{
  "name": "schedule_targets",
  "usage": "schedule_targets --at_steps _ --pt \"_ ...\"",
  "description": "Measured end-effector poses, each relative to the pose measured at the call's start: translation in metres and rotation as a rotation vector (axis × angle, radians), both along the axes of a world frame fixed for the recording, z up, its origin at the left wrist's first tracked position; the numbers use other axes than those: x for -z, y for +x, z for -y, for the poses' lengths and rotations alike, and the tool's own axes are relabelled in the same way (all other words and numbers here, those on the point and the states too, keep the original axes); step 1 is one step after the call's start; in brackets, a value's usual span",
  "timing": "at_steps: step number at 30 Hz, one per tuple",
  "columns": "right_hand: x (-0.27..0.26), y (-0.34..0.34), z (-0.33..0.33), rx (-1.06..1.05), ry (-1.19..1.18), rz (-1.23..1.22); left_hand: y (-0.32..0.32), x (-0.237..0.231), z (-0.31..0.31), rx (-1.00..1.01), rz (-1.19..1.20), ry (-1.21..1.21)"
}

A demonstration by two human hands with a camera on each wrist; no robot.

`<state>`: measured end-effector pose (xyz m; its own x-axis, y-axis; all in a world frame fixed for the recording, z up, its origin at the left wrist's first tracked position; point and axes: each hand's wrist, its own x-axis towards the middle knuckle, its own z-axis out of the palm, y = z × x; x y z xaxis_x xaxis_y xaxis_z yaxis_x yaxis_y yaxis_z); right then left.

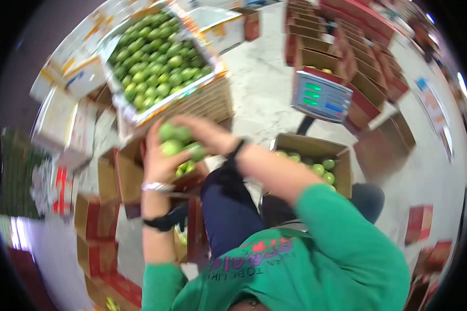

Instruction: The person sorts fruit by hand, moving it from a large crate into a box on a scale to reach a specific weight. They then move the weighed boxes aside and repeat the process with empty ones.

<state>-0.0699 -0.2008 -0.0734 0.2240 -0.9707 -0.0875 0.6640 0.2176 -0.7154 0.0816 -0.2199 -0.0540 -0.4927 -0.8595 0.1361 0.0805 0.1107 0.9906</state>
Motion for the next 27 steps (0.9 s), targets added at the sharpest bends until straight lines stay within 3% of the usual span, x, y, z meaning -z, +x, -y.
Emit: schedule_targets --at_steps 2,4,6,7,10,11,12,16,18,20,22,24,25,26,27 --pt "0.01 0.05 0.043 0.008 0.066 0.106 0.048 0.03 0.045 -0.022 -0.021 0.055" --pt "0.062 0.087 0.08 0.001 0.138 0.194 0.085 0.074 0.081 -0.101 -0.065 0.247" --pt "0.027 0.082 0.054 -0.112 0.409 -0.142 0.114 0.121 0.101 -0.265 0.008 0.555" --pt "0.029 0.076 0.049 -0.154 0.338 -0.16 0.125 0.154 0.115 -0.335 0.021 0.624" --pt "0.022 0.015 0.009 -0.186 -0.028 -0.329 0.082 0.117 0.083 -0.417 0.451 0.529" --pt "0.006 -0.018 -0.023 -0.114 -0.114 -0.36 0.077 0.127 0.086 -0.27 0.346 0.487" --pt "-0.014 -0.048 -0.058 -0.065 -0.148 -0.448 0.08 0.183 0.114 -0.215 0.313 0.077" --pt "0.007 -0.172 -0.174 0.085 0.207 -0.961 -0.037 0.077 0.015 0.178 0.241 -0.132" --pt "0.044 -0.212 -0.213 -0.09 0.292 -1.698 -0.09 0.072 -0.033 0.416 0.219 -0.283" --pt "0.073 -0.214 -0.241 -0.19 0.587 -1.87 -0.138 0.061 -0.085 0.742 0.335 -0.282" --pt "0.091 -0.206 -0.246 -0.309 0.694 -1.915 -0.185 0.096 -0.119 0.925 0.536 -0.582" --pt "0.113 -0.199 -0.242 -0.427 0.709 -2.041 -0.219 0.1 -0.144 1.024 1.061 -0.717" --pt "0.115 -0.19 -0.239 -0.34 0.82 -2.012 -0.229 0.112 -0.15 1.065 1.228 -0.741" --pt "0.126 -0.192 -0.24 -0.266 0.788 -2.102 -0.238 0.124 -0.154 1.1 1.399 -0.761" --pt "0.123 -0.197 -0.237 -0.365 0.787 -2.118 -0.234 0.124 -0.159 1.036 1.393 -0.753"
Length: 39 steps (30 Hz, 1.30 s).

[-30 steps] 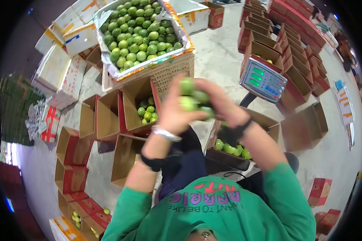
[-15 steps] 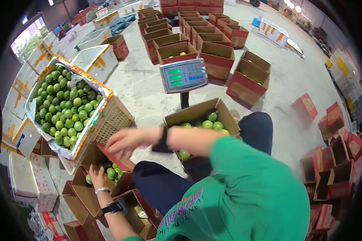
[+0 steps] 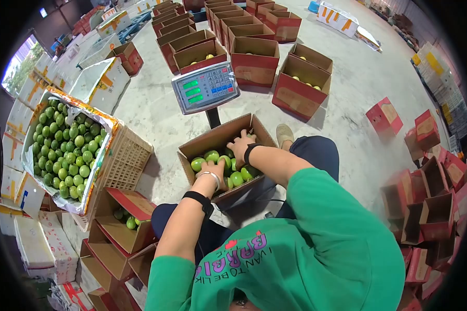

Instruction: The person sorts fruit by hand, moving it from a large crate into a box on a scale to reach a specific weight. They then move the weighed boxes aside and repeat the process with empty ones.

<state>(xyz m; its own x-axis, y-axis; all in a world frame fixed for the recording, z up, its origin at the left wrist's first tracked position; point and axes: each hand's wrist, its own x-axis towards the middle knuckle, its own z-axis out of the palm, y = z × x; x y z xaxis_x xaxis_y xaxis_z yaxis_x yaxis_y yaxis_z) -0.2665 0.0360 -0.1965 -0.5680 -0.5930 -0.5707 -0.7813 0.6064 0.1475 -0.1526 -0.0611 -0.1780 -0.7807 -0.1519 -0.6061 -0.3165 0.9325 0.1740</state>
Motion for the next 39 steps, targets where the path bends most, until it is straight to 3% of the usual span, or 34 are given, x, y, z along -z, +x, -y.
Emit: schedule_targets --at_steps 6,10,13,15,17,21,23,25,26,27,28,29,31,32,35,39 --pt "0.0 -0.003 -0.006 -0.129 0.091 -0.046 0.003 0.006 0.013 0.061 0.093 0.079" --pt "0.005 -0.01 0.0 -0.141 0.151 -0.024 -0.001 0.02 0.01 0.231 0.159 -0.034" --pt "0.011 -0.019 0.019 -0.159 0.371 0.067 -0.007 0.001 0.001 0.207 0.233 -0.11" --pt "0.014 -0.021 0.02 -0.266 0.41 -0.015 -0.011 -0.006 -0.009 0.128 0.237 -0.172" --pt "0.014 -0.023 0.02 -0.289 0.405 -0.049 -0.023 -0.023 -0.005 0.142 0.488 -0.118" --pt "0.006 -0.02 0.018 -0.32 0.393 -0.088 -0.015 -0.017 0.004 0.168 0.364 -0.061" --pt "0.008 -0.029 0.022 -0.309 0.335 -0.092 -0.013 -0.014 0.01 0.081 0.318 -0.037" --pt "0.002 -0.036 0.015 -0.224 0.078 -0.012 -0.005 0.017 0.023 -0.173 0.011 0.228" --pt "-0.008 -0.026 0.009 -0.146 -0.155 -0.204 -0.009 0.046 0.039 -0.21 -0.025 0.451" --pt "-0.027 -0.026 0.003 -0.139 -0.314 -0.198 -0.001 0.044 0.043 -0.192 -0.364 0.885" --pt "-0.06 -0.024 -0.002 -0.04 -0.364 -0.043 -0.002 0.007 0.028 -0.786 -0.165 0.927" --pt "-0.077 -0.025 -0.006 0.003 -0.398 0.049 0.004 -0.028 0.018 -1.1 0.037 1.165" --pt "-0.06 -0.029 -0.024 0.291 -0.402 0.356 -0.005 -0.029 0.008 -1.229 0.213 1.174" --pt "-0.047 -0.026 -0.031 0.328 -0.353 0.43 -0.006 -0.014 0.003 -1.234 0.248 1.226" --pt "0.006 -0.014 -0.051 0.497 -0.339 0.475 -0.003 0.021 -0.011 -1.288 0.317 1.451" --pt "-0.005 0.0 -0.054 0.652 -0.196 0.475 -0.002 0.039 -0.027 -1.334 0.266 1.465"
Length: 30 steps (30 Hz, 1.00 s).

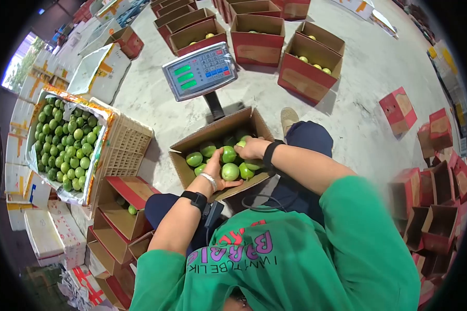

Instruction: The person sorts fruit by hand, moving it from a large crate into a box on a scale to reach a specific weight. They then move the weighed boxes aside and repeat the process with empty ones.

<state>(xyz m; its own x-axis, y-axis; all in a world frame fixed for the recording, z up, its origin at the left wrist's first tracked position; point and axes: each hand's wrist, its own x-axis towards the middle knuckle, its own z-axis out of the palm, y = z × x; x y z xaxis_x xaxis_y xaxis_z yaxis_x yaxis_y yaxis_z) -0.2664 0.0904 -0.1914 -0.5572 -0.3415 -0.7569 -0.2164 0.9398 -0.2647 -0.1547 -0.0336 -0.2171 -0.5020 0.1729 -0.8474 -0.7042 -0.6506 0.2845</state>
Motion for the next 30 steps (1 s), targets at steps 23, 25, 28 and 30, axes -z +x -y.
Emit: schedule_targets --at_steps 23,25,28,30 --pt "-0.106 0.112 0.146 -0.028 -1.049 -0.063 0.135 -0.158 0.085 -0.603 -0.58 -0.582" --pt "-0.107 0.156 0.189 -0.109 -1.087 0.044 0.182 -0.162 0.11 -0.734 -0.514 -0.664" --pt "-0.09 0.217 0.25 -0.228 -1.099 0.233 0.241 -0.166 0.138 -0.936 -0.336 -0.759" --pt "-0.105 0.243 0.267 -0.293 -1.026 0.343 0.28 -0.156 0.161 -0.987 -0.29 -0.735"
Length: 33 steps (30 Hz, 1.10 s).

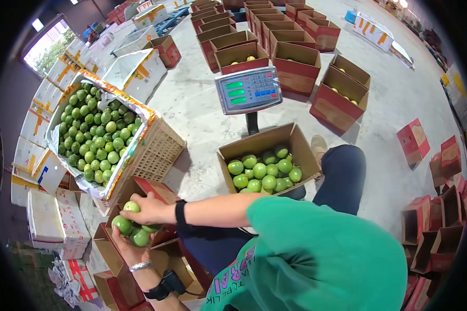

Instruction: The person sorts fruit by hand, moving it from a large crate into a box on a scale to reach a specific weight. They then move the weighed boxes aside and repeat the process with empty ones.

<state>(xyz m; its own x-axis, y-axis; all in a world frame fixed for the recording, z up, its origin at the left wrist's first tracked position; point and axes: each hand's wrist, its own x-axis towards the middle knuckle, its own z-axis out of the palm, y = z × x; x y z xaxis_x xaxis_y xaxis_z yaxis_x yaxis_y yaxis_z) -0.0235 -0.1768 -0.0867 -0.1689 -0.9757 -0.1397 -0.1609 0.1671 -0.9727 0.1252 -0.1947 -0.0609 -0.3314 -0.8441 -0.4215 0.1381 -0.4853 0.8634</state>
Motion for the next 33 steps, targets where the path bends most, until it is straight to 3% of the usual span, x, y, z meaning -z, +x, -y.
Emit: schedule_targets --at_steps 2,4,6,7,8,9,10,12,14,15,17,18,19,20,21,23,26,28,31,33 --pt "0.019 0.025 0.031 -0.034 0.034 0.05 0.019 -0.004 0.012 -0.064 0.033 -0.005" --pt "0.044 0.05 0.064 -0.142 -0.088 0.038 0.034 0.005 0.036 -0.001 -0.119 0.074" --pt "0.067 0.071 0.092 -0.022 0.051 -0.014 0.048 0.025 0.059 -0.101 -0.122 0.147" --pt "0.047 0.057 0.093 -0.155 0.17 0.17 0.062 0.044 0.075 -0.114 -0.075 0.179" --pt "0.084 0.059 0.123 -0.507 0.014 0.575 0.061 0.047 0.084 -0.119 0.013 0.203" --pt "0.035 0.051 0.092 -0.21 0.317 0.585 0.067 0.062 0.1 -0.052 -0.016 0.282" --pt "0.044 0.043 0.098 -0.211 0.394 0.533 0.069 0.079 0.109 -0.072 -0.02 0.29" --pt "0.058 0.024 0.106 -0.33 0.373 0.539 0.07 0.103 0.118 -0.206 0.151 0.347" --pt "0.033 -0.027 0.084 -0.413 0.248 0.558 0.075 0.116 0.116 -0.168 0.174 0.248" --pt "0.016 -0.059 0.062 -0.409 0.086 0.563 0.083 0.124 0.122 -0.141 0.314 0.059" --pt "-0.05 -0.133 -0.023 -0.331 -0.102 0.106 0.058 0.12 0.092 -0.183 0.379 -0.228" --pt "-0.058 -0.169 -0.059 -0.294 -0.031 0.01 0.034 0.096 0.071 -0.279 0.327 -0.319" --pt "-0.052 -0.202 -0.088 -0.298 0.204 -0.225 0.013 0.095 0.059 -0.239 0.293 -0.308" --pt "-0.04 -0.215 -0.119 -0.324 0.219 -0.612 -0.005 0.093 0.048 -0.017 0.263 -0.428" --pt "-0.001 -0.233 -0.14 -0.375 0.336 -0.751 -0.02 0.086 0.033 0.199 0.242 -0.554" --pt "0.052 -0.235 -0.166 -0.333 0.593 -0.771 -0.075 0.06 -0.009 0.393 0.203 -0.578" --pt "0.11 -0.211 -0.182 -0.172 0.756 -0.722 -0.126 0.06 -0.059 0.551 0.151 -0.722" --pt "0.137 -0.191 -0.186 0.046 0.681 -0.815 -0.136 0.053 -0.088 0.635 0.123 -0.716" --pt "0.132 -0.174 -0.211 -0.058 0.574 -0.945 -0.134 0.056 -0.11 0.74 0.204 -0.691" --pt "0.147 -0.175 -0.216 -0.014 0.514 -0.92 -0.129 0.066 -0.12 0.761 0.242 -0.635"
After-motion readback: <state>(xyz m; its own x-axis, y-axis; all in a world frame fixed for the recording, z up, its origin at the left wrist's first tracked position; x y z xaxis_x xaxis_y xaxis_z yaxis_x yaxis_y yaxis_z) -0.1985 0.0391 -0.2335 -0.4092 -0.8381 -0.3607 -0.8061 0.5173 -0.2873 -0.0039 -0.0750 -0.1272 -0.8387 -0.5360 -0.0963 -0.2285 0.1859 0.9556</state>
